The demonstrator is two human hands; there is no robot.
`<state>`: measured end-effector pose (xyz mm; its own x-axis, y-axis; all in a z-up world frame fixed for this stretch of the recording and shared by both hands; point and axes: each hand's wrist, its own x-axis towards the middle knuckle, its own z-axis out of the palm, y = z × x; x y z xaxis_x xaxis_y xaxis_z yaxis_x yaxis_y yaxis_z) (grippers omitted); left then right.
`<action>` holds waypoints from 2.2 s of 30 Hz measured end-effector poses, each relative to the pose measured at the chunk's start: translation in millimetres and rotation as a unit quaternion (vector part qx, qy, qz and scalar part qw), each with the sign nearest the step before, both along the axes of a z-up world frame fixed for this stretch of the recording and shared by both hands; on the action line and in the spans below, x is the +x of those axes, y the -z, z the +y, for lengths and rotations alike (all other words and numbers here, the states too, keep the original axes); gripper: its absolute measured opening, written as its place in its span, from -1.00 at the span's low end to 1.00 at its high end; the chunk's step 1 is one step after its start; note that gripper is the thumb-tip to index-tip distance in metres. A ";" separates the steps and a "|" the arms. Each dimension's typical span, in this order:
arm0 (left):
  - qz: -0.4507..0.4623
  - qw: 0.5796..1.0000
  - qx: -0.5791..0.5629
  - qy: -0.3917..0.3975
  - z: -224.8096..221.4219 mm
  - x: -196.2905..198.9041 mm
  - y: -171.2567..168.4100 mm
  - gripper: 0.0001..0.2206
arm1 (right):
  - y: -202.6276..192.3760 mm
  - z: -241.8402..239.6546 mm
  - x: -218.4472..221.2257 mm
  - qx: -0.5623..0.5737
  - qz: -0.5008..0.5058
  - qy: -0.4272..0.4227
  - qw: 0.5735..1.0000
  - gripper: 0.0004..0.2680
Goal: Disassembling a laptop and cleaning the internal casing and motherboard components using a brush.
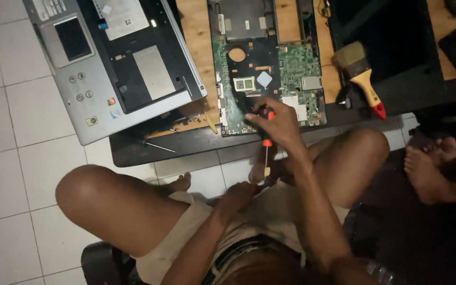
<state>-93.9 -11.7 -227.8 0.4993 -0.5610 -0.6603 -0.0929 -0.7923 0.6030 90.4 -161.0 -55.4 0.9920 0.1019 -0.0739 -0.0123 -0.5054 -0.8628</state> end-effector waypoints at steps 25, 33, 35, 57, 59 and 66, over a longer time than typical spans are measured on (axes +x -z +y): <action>-0.126 0.988 0.084 -0.013 16.9 -40.7 41.3 -0.66 | 9.3 -4.2 3.1 -0.054 0.037 -0.021 0.998 -0.73; -0.284 0.956 0.064 -0.049 16.7 -47.2 47.5 -0.84 | 8.7 -2.8 1.1 -0.058 0.013 -0.015 0.998 -0.72; -0.213 0.975 0.022 -0.063 21.1 -40.0 22.1 -0.84 | 3.7 -0.8 1.1 -0.045 -0.011 -0.026 0.999 -0.73; -0.068 0.997 -0.019 -0.039 33.8 -15.3 -50.1 -0.66 | 5.1 -0.3 5.7 -0.014 0.012 -0.010 1.000 -0.73; -0.069 0.997 0.012 -0.024 33.3 -15.0 -55.8 -0.68 | 3.5 -1.1 1.8 -0.033 0.024 -0.017 0.999 -0.69; -0.075 0.978 -0.114 -0.155 55.1 20.2 -137.0 -0.60 | -4.4 1.4 4.5 -0.014 0.024 -0.025 0.999 -0.67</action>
